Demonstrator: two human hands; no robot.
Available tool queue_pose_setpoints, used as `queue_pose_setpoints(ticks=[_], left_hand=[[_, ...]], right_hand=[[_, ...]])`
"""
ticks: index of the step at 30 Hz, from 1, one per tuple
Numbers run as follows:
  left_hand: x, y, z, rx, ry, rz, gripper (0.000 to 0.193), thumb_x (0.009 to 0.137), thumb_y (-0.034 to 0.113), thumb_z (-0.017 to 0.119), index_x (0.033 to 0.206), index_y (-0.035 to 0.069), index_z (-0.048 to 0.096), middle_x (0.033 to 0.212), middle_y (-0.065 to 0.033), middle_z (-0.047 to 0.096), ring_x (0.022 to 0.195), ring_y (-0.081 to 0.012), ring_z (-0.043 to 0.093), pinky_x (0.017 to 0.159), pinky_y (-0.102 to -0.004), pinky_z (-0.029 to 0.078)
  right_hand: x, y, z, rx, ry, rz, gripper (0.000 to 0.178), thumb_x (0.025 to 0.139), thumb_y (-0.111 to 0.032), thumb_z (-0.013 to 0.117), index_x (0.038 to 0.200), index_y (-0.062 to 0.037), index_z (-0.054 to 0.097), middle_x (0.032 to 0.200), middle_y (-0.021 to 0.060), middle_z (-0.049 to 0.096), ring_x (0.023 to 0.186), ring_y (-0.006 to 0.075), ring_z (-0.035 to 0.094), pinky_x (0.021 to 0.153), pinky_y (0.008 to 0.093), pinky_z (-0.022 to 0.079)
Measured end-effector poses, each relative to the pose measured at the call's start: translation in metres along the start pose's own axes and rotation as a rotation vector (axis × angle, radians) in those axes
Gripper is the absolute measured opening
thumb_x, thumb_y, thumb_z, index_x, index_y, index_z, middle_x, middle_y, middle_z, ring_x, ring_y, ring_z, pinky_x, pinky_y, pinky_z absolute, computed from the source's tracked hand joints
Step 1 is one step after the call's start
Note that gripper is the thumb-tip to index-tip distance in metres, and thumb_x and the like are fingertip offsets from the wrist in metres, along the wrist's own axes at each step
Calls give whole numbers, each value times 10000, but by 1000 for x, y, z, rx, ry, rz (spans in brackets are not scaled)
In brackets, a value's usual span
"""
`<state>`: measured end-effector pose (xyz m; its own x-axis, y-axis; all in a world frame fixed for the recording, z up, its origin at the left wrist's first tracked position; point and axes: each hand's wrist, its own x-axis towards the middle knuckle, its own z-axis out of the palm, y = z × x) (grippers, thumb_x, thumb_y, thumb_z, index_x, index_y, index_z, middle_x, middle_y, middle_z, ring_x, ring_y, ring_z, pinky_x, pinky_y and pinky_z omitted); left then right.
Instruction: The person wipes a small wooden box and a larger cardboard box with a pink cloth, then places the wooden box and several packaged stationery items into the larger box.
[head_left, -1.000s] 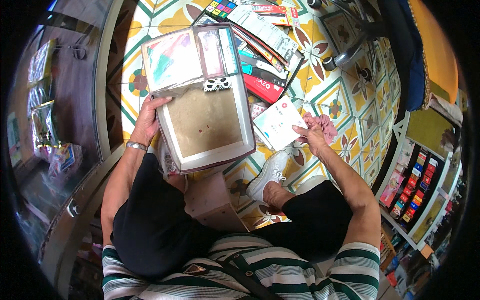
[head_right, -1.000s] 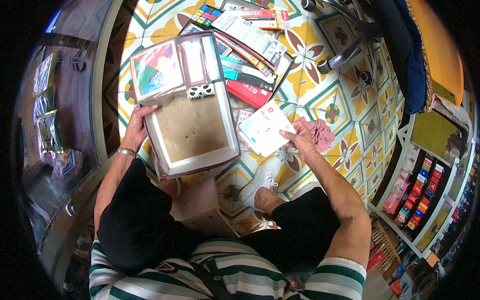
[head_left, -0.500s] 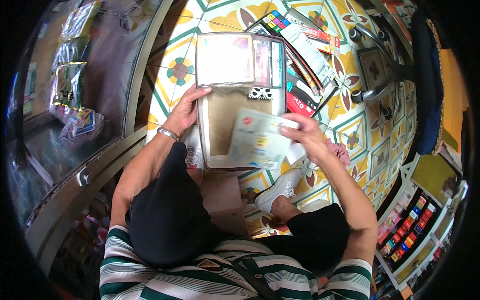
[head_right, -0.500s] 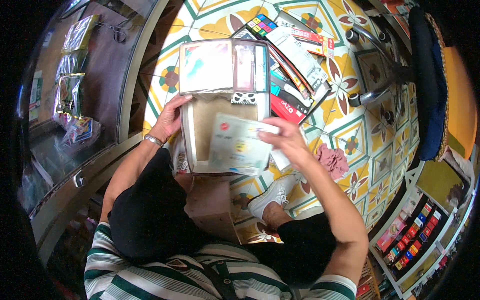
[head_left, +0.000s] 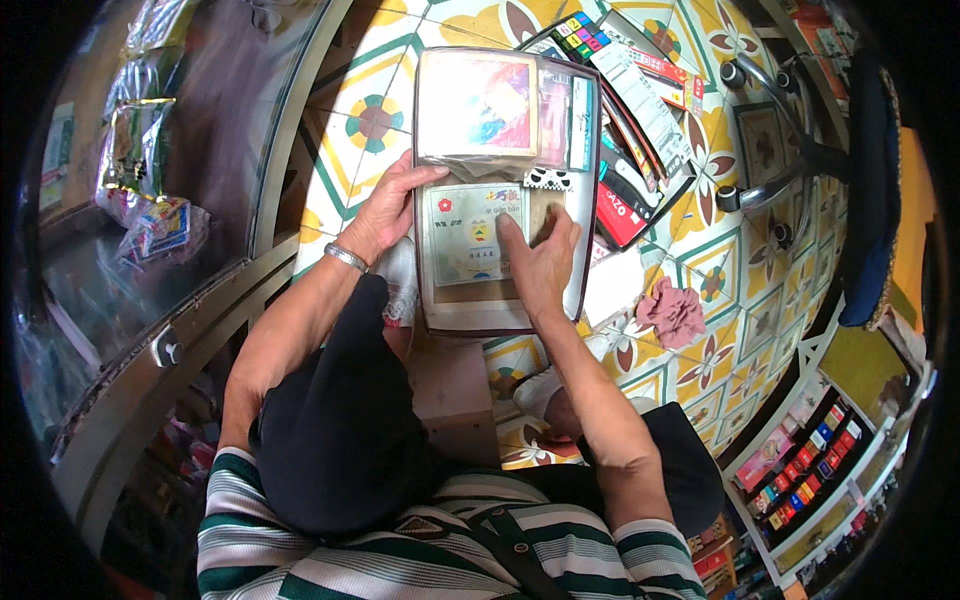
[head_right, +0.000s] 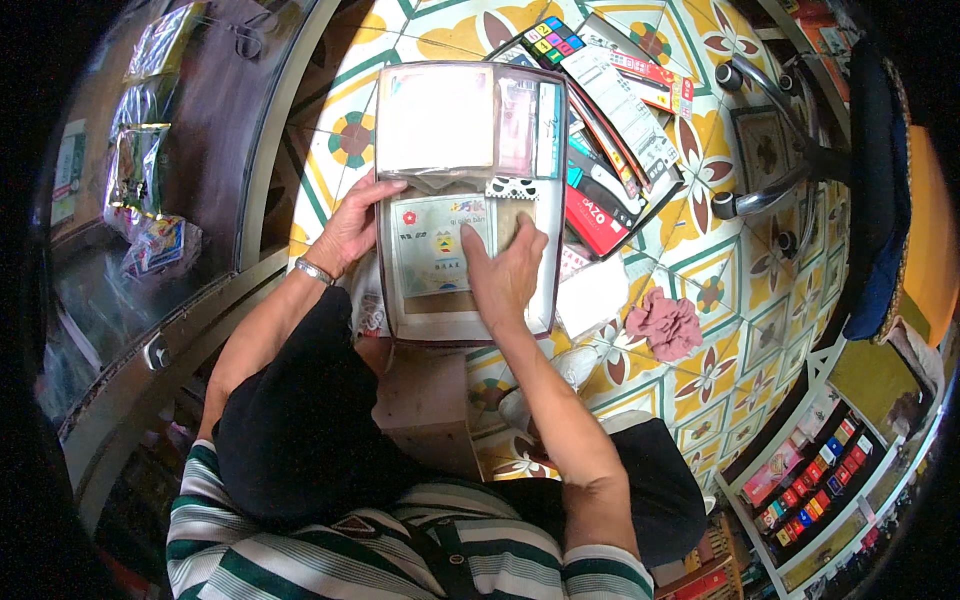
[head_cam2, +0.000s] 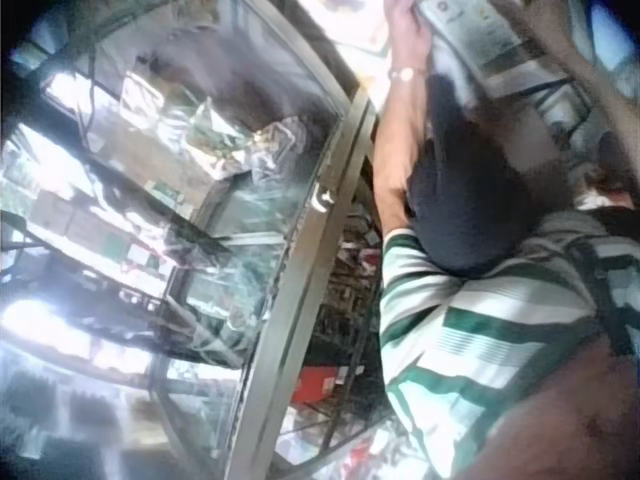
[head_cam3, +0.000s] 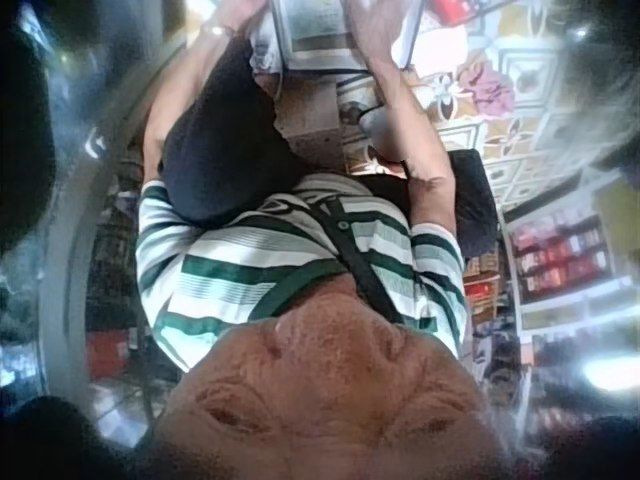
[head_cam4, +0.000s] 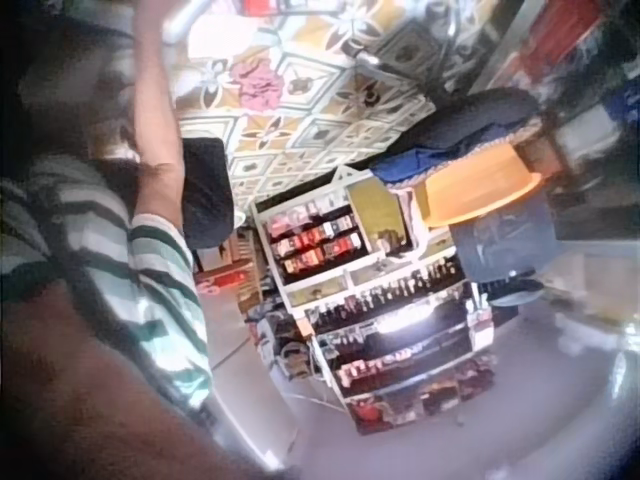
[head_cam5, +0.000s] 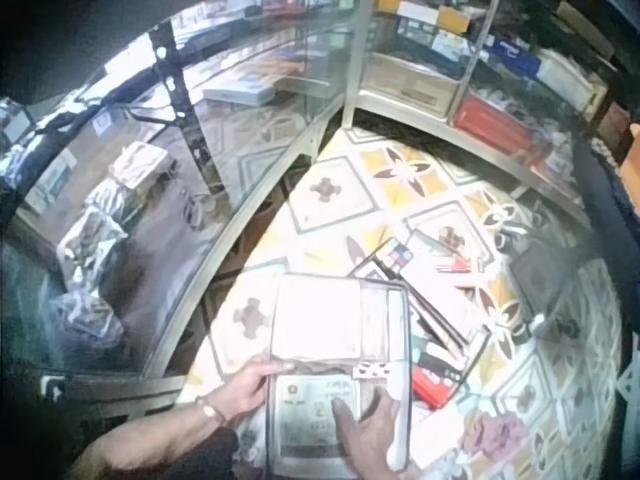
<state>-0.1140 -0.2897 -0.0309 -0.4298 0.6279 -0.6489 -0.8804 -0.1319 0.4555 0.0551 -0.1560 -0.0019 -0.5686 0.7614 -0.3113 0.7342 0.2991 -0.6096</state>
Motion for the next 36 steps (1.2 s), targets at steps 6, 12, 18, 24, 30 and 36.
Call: queue_pose_setpoints(ticks=[6,12,18,24,30,36], left_hand=[[4,-3,2,46,-16,15,441,883,5,666,1280,38,478,1137,-86,630,1032,-156,634,903,-294,540],[4,2,9,91,10,28,388,896,19,661,1248,33,496,1091,-81,647,971,-143,648,856,-294,565],[9,-2,12,206,98,55,491,842,-23,679,1290,11,482,1101,-112,636,984,-199,646,852,-339,566],[11,-1,10,191,87,-2,507,833,-86,621,1311,5,480,1149,-140,633,1018,-237,657,901,-373,571],[16,-5,9,298,115,20,475,855,-87,599,1310,-13,485,1178,-143,636,1007,-211,660,901,-337,561],[18,1,13,344,143,-24,426,872,-53,602,1284,-29,497,1144,-138,647,1004,-220,666,899,-336,569]], right_hand=[[-23,15,10,-12,-76,13,573,783,-371,792,1134,21,566,1060,199,569,944,370,594,823,453,487],[2,27,39,382,-29,181,327,773,-224,806,927,5,630,820,119,559,779,259,538,743,392,465],[1,26,23,175,-76,-167,215,846,-190,692,948,-11,629,879,191,588,826,378,582,733,447,478],[53,60,-80,139,-43,-51,156,888,-180,632,925,-29,632,854,171,650,793,370,643,697,428,510],[40,152,-174,-304,-172,-54,559,779,-259,792,1235,-38,556,1106,186,613,972,295,623,809,418,497],[-2,168,-164,-857,-550,-608,912,672,-259,835,1466,-141,403,1485,170,387,1371,334,384,1122,561,278]])
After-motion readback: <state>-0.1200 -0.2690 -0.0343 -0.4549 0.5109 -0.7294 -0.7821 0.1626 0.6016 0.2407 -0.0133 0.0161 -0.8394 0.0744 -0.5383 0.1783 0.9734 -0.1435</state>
